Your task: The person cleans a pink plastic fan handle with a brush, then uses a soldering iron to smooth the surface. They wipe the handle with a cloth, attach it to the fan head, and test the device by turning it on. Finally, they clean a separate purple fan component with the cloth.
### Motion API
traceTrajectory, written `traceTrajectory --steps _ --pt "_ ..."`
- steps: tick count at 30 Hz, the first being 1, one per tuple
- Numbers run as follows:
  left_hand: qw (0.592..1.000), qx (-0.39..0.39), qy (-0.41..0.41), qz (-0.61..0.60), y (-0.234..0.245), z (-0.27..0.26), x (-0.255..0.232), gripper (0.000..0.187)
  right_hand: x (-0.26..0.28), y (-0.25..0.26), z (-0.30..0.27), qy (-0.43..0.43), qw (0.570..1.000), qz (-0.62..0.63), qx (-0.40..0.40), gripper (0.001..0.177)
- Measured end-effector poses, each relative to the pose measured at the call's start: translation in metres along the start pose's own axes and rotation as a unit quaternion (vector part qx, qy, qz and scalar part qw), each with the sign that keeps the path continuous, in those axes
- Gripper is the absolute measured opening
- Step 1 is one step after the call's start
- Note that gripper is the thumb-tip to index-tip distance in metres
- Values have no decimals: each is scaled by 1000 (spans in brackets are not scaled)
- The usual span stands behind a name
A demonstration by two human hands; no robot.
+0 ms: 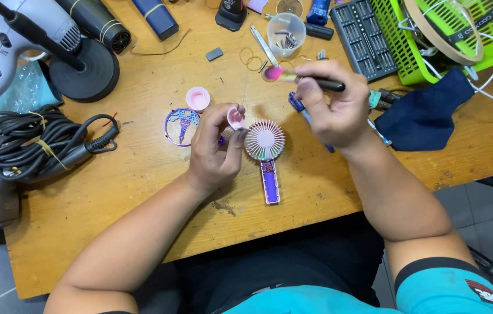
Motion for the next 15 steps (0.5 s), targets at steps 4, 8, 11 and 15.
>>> traceTrajectory --steps 4,8,11,15 --pt "998 20 10 65 -3 4 -12 39 10 3 13 26 980 -171 103 24" --pt "999 24 7 41 -4 5 -8 37 -15 -23 -12 -33 922 -262 282 54" --pt "999 23 27 31 -5 4 -4 41 -20 -18 -34 -127 876 -298 358 72" --pt "998 30 55 2 -7 1 -1 42 -26 33 -56 -193 897 -322 233 46"
Point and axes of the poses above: each hand's wrist, its own z-axis towards the middle knuckle, its own y-axis out of the back of the hand, x = y × z, the point moved 10 cm from there along z, towards the middle knuckle, and after that the axes turned 5 degrees about -z, right-handed, at the moved point
